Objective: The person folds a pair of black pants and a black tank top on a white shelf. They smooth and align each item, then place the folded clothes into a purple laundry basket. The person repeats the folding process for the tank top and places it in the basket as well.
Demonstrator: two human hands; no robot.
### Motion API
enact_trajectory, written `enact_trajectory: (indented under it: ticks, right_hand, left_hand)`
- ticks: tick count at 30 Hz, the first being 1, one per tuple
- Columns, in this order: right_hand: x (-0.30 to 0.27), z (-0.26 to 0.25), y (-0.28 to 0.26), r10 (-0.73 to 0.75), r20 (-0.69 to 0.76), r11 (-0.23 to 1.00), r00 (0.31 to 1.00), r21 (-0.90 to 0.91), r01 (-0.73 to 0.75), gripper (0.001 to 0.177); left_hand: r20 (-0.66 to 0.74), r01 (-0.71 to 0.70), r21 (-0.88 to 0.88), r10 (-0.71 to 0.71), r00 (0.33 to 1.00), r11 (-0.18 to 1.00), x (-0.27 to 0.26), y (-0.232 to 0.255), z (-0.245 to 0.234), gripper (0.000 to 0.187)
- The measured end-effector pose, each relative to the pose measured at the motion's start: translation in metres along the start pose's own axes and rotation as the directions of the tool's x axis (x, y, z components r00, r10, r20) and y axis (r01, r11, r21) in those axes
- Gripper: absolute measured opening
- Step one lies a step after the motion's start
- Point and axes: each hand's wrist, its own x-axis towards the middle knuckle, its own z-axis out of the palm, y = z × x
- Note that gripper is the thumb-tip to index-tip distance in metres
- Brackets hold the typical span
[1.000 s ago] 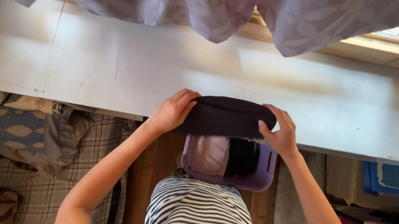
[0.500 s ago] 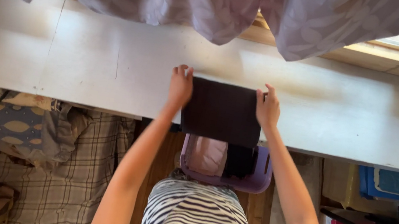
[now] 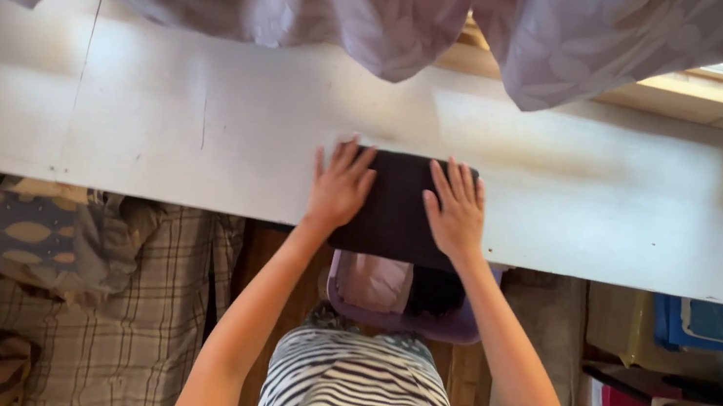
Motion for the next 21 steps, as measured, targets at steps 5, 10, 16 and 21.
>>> enact_trajectory:
  ticks: [5, 10, 16, 21]
  right_hand:
    - [-0.003, -0.023, 0.028, 0.193, 0.125, 0.977, 0.973, 0.063, -0.202, 0.054]
    - [-0.006, -0.03, -0.018, 0.015, -0.139, 1.0, 0.99, -0.02, -0.018, 0.054]
    - [-0.019, -0.019, -0.021, -0.065, -0.09, 0.998, 0.994, 0.009, 0.066, 0.065]
    - [-0.022, -0.022, -0.019, 0.007, -0.084, 0.993, 0.996, 0.116, 0.003, 0.063]
  left_hand:
    - [-0.138, 0.067, 0.179, -0.043, 0.99, 0.982, 0.0, 0.001, -0.028, 0.051]
    - [-0.233, -0.346, 0.178, 0.381, 0.895, 0.921, -0.022, 0.057, -0.009, 0.052]
    - [-0.262, -0.236, 0.068, 0.245, 0.933, 0.969, -0.024, 0.028, -0.013, 0.057]
    - [-0.232, 0.077, 0.281, -0.011, 0.973, 0.957, -0.029, 0.017, -0.05, 0.062]
